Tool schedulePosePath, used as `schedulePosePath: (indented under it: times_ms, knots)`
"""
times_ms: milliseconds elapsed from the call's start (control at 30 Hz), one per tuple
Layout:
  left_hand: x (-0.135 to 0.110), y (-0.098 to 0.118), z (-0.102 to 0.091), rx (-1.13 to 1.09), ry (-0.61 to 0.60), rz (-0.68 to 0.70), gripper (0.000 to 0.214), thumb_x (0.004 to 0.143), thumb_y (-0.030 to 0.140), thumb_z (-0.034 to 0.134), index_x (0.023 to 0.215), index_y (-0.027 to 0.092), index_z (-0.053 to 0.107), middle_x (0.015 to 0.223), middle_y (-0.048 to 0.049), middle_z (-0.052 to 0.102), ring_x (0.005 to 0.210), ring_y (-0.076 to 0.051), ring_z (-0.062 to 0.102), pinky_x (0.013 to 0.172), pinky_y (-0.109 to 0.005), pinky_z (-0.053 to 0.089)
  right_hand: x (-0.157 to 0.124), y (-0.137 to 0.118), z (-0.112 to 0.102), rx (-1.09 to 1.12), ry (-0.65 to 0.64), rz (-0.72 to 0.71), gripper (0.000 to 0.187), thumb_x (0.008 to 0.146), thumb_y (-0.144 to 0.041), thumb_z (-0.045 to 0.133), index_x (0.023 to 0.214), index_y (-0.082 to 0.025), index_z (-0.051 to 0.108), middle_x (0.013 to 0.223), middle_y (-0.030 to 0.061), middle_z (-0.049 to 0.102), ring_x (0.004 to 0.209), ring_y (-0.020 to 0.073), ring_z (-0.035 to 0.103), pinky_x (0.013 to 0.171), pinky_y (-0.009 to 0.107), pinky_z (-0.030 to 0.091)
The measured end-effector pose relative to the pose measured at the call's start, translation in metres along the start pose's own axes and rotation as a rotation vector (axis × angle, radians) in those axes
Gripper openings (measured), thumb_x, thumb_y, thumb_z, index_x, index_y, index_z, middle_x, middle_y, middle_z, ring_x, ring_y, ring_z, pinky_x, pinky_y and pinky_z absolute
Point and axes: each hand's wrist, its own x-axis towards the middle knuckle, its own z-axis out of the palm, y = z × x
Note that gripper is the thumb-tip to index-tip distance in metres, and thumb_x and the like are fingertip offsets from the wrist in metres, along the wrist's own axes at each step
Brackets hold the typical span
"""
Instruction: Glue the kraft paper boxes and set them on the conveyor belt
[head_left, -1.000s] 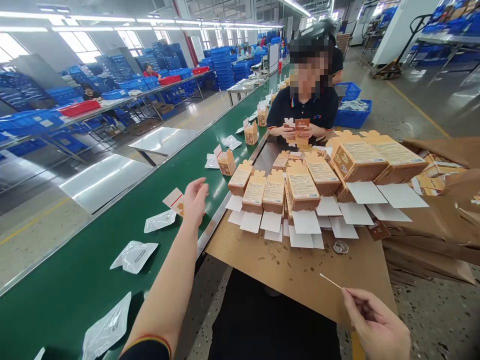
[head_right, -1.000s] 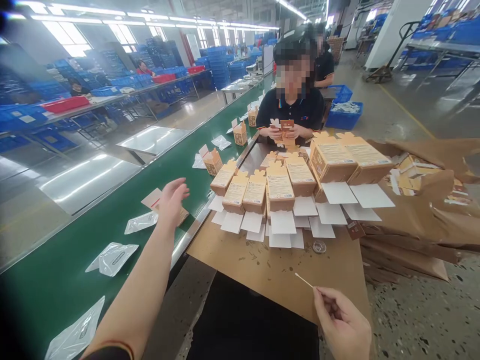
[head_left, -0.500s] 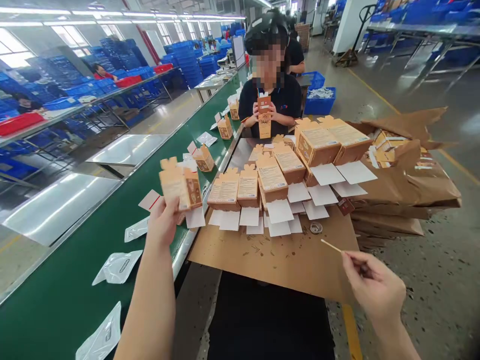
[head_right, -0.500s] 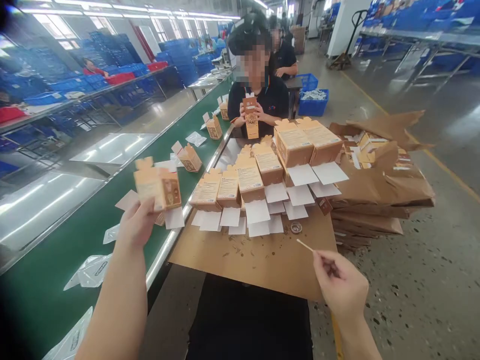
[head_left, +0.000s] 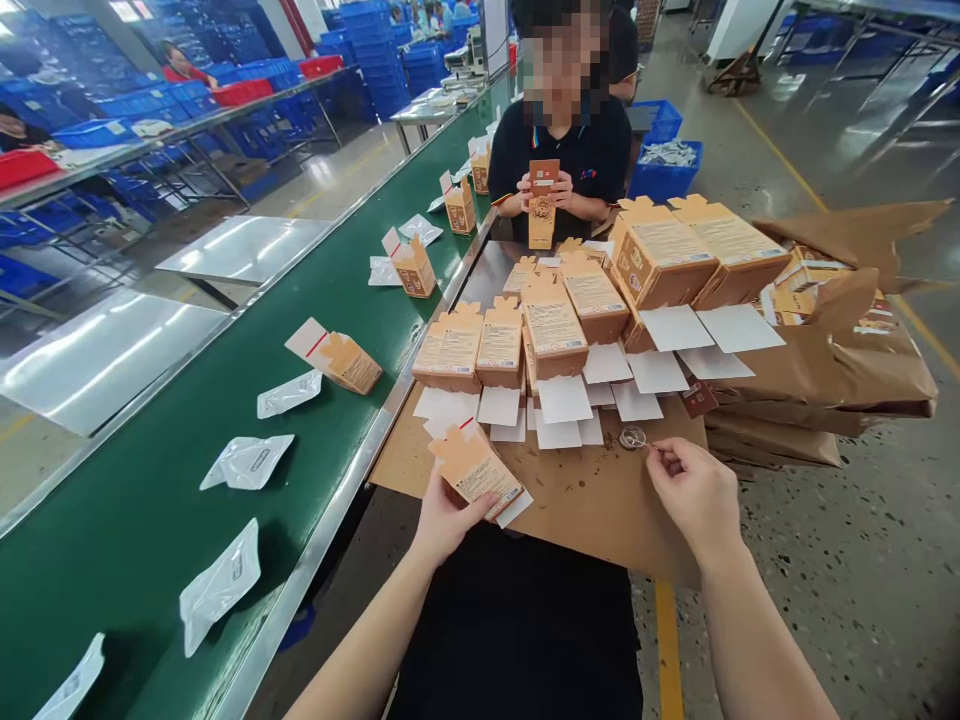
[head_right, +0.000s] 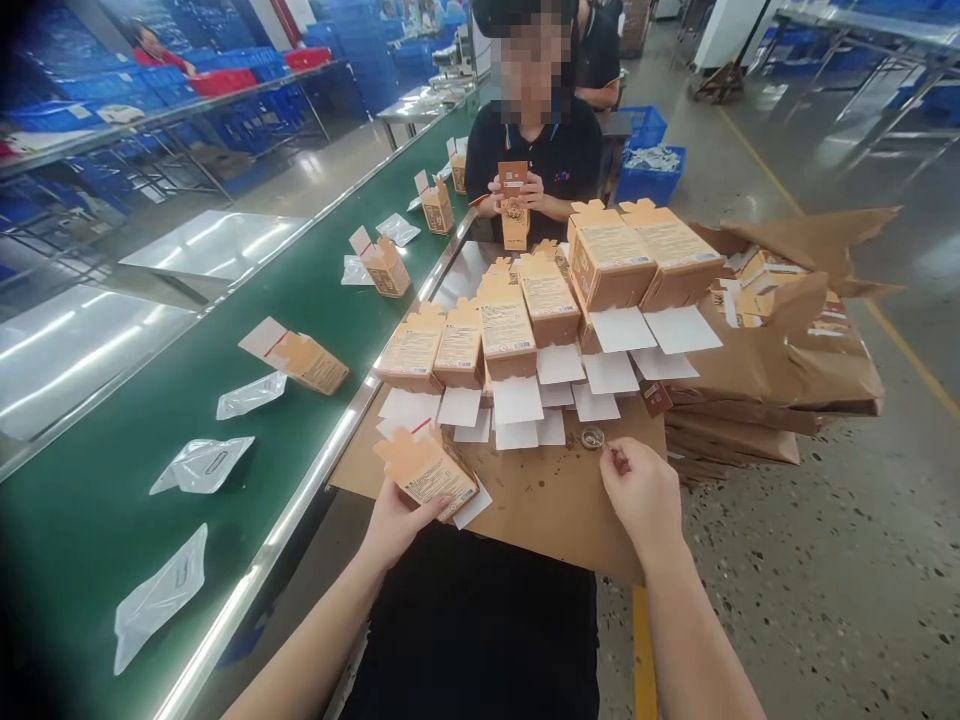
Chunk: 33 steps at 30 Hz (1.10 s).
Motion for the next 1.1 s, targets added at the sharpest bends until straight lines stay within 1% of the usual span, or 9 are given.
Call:
schedulePosePath:
  times_ms: [67,133,300,400,467,567,700,933,1100]
  knots:
    - [0.003,0.000,0.001,-0.006,-0.005,0.009,0.086,0.059,0.053,0.113,0.126,0.024,0.068,0.130,-0.0173,0.087,0.128,-0.044,0.085,0.114,-0.064,0.068,-0.013,-0.009,-0.003,0.052,0.082,0.026,0.031,0.103,-0.048,0.073,0.084,-0.024,0.080,0.069,0.0045,0.076,0.056,0.0196,0.067,0.060,0.032,0.056]
    - [0.005,0.001,0.001,-0.019,0.010,0.025,0.088,0.059,0.054,0.113,0.129,0.025,0.067,0.131,-0.0168,0.087,0.129,-0.044,0.084,0.114,-0.063,0.068,-0.032,-0.028,-0.002,0.168,0.103,0.031,0.027,0.104,-0.043,0.076,0.089,-0.024,0.085,0.073,0.0051,0.079,0.057,0.0192,0.068,0.059,0.031,0.058]
    - [0.005,0.008,0.003,0.017,-0.012,0.017,0.086,0.061,0.051,0.112,0.130,0.025,0.067,0.132,-0.0152,0.086,0.130,-0.042,0.084,0.116,-0.061,0.066,-0.086,-0.084,0.031,0.457,-0.182,-0.016,0.023,0.108,-0.027,0.072,0.087,-0.025,0.082,0.070,0.0007,0.075,0.054,0.0146,0.065,0.052,0.025,0.054]
    - [0.004,0.014,0.004,0.022,-0.004,0.013,0.083,0.060,0.050,0.113,0.124,0.024,0.067,0.126,-0.0137,0.087,0.124,-0.040,0.085,0.113,-0.059,0.068,-0.103,-0.100,0.056,0.506,-0.273,-0.043,0.025,0.106,-0.020,0.067,0.084,-0.024,0.077,0.068,-0.0009,0.071,0.053,0.0130,0.061,0.053,0.023,0.052]
    - [0.003,0.016,0.004,0.018,-0.001,0.010,0.082,0.060,0.051,0.113,0.122,0.024,0.067,0.125,-0.0135,0.088,0.122,-0.040,0.086,0.111,-0.058,0.069,-0.106,-0.101,0.066,0.514,-0.297,-0.061,0.026,0.105,-0.019,0.065,0.082,-0.024,0.075,0.068,-0.0012,0.069,0.052,0.0128,0.060,0.053,0.023,0.050]
    - [0.001,0.014,0.004,0.012,-0.004,0.011,0.081,0.061,0.051,0.113,0.122,0.023,0.067,0.124,-0.0138,0.088,0.121,-0.040,0.086,0.108,-0.058,0.070,-0.105,-0.097,0.069,0.508,-0.282,-0.059,0.026,0.105,-0.018,0.064,0.082,-0.024,0.074,0.068,-0.0012,0.069,0.052,0.0129,0.059,0.052,0.024,0.050]
    - [-0.006,0.009,0.005,0.080,-0.001,0.077,0.080,0.063,0.048,0.111,0.125,0.023,0.067,0.124,-0.0154,0.087,0.120,-0.042,0.086,0.106,-0.060,0.070,-0.101,-0.087,0.053,0.487,-0.206,0.004,0.024,0.105,-0.023,0.069,0.083,-0.025,0.079,0.067,-0.0010,0.071,0.052,0.0134,0.062,0.053,0.024,0.054]
    - [-0.026,-0.010,0.018,0.394,0.071,0.248,0.068,0.072,0.043,0.104,0.130,0.026,0.072,0.122,-0.0148,0.086,0.112,-0.041,0.086,0.094,-0.056,0.072,-0.105,-0.067,0.020,0.464,-0.101,0.098,0.021,0.103,-0.025,0.075,0.084,-0.024,0.081,0.067,-0.0006,0.073,0.052,0.0132,0.064,0.052,0.022,0.055]
    - [-0.030,-0.024,0.028,0.447,0.088,0.286,0.060,0.079,0.046,0.100,0.130,0.030,0.073,0.117,-0.0128,0.087,0.108,-0.040,0.086,0.090,-0.053,0.071,-0.113,-0.066,0.014,0.474,-0.092,0.113,0.027,0.107,-0.032,0.077,0.082,-0.024,0.081,0.067,0.0007,0.073,0.052,0.0137,0.064,0.052,0.023,0.056]
